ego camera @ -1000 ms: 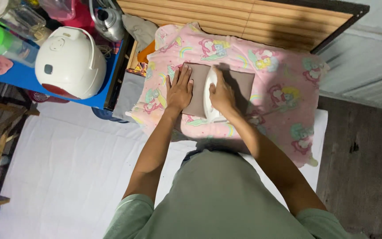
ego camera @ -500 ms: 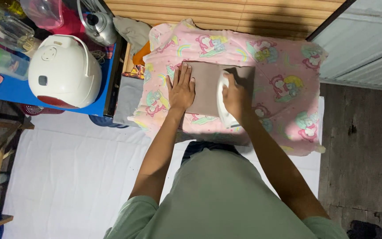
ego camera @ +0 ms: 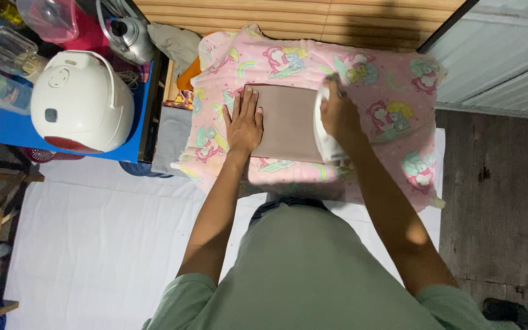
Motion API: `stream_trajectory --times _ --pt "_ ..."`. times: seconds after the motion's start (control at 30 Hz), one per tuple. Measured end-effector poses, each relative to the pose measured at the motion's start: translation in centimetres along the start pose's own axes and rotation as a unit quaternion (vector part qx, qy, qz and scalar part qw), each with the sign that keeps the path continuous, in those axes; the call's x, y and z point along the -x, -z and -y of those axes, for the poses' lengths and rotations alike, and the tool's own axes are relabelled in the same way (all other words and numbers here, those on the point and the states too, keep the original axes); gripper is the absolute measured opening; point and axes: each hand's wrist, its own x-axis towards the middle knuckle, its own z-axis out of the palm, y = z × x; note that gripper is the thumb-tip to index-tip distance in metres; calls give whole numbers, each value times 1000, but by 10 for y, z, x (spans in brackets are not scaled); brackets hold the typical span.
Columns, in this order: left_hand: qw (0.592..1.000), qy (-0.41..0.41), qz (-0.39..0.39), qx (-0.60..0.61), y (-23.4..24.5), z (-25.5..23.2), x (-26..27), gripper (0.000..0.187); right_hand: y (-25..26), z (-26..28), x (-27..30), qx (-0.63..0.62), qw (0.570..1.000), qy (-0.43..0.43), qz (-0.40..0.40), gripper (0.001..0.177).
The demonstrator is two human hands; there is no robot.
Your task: Ironing and folding pieces of clothing on a flat surface.
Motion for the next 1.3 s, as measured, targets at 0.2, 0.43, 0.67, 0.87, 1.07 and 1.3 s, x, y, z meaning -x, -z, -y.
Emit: stream_trajectory --times 0.2,0.43,0.67,0.87,1.07,1.3 --pt "1000 4 0 19 8 -5 2 55 38 6 44 -13 999 -26 34 41" --pt "1000 -2 2 -7 4 -3 1 55 33 -31 9 -38 996 -77 31 38" --pt "1000 12 20 -10 6 -6 0 56 54 -29 32 -115 985 -99 81 36" --pt "1000 16 23 -9 7 -6 0 55 63 -16 63 -79 994 -51 57 35" --pt "999 14 27 -10 9 -7 -1 56 69 -14 47 -81 994 -60 48 37" --pt "1000 12 16 -6 7 -7 1 56 63 -24 17 -115 985 -105 72 36"
